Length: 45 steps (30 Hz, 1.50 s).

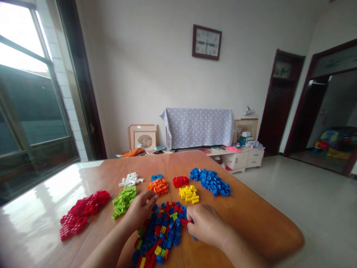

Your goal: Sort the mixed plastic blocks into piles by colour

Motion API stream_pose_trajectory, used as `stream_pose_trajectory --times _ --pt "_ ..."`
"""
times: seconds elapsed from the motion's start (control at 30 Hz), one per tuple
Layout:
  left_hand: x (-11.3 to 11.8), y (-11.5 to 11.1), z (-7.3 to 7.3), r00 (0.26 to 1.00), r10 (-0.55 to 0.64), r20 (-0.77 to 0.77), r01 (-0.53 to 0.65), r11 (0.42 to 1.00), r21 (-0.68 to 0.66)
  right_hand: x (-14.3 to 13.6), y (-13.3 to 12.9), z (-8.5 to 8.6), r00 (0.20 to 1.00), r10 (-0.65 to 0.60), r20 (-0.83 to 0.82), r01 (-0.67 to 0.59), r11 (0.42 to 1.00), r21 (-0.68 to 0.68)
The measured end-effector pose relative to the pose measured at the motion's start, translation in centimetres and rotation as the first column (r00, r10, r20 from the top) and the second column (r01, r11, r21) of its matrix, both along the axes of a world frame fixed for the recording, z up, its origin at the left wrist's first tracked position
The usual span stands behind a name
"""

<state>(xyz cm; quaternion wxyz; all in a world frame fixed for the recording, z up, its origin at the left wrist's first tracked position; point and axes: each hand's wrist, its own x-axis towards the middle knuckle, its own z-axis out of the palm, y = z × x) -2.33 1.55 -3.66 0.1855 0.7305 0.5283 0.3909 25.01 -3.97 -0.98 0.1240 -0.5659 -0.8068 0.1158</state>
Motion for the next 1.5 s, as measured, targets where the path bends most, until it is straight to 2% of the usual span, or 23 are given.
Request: stream_pose_trajectory --times 0.13,0.3,0.43,0.57,0.8,0.97,1.17,1.33,1.5 --pt "0.1 0.1 -0.2 1.000 0.016 0.022 -0.016 1.000 -0.009 1.1 2.1 -0.2 0.990 -0.016 -0.139 0.019 1.000 0.017" --pt "0.0 0.2 -0.2 1.000 0.020 0.007 -0.020 1.000 0.012 0.6 6.9 0.1 0.956 -0.085 -0.281 0.118 0.988 0.101" --pt "-0.1 0.0 0.0 0.999 0.034 -0.019 -0.033 0.999 0.025 -0.6 11.3 0.7 0.950 -0.254 -0.181 0.280 0.949 0.141" --pt "-0.3 0.1 -0.1 0.998 0.045 -0.051 -0.042 0.998 0.054 -1.5 15.2 0.7 0.926 -0.363 -0.101 0.374 0.918 0.135" --pt "-0.5 0.1 -0.1 0.995 0.074 -0.067 -0.069 0.995 0.068 -2.6 18.9 -0.7 0.895 -0.446 0.012 0.443 0.892 0.088" --pt "-0.5 -0.3 0.3 0.992 0.087 -0.090 -0.082 0.995 0.058 -3.2 19.5 -1.1 0.897 -0.442 0.023 0.439 0.895 0.082" --pt "-0.5 -0.5 0.6 0.991 0.092 -0.094 -0.087 0.995 0.055 -2.3 18.4 -0.6 0.923 -0.379 -0.061 0.383 0.920 0.084" --pt "-0.3 -0.4 0.3 0.991 0.085 -0.106 -0.080 0.995 0.056 -0.9 16.0 -0.5 0.931 -0.301 -0.207 0.330 0.936 0.125" --pt "0.0 -0.3 0.1 0.993 0.055 -0.103 -0.054 0.998 0.020 0.0 11.8 -1.0 0.922 -0.171 -0.348 0.220 0.969 0.108"
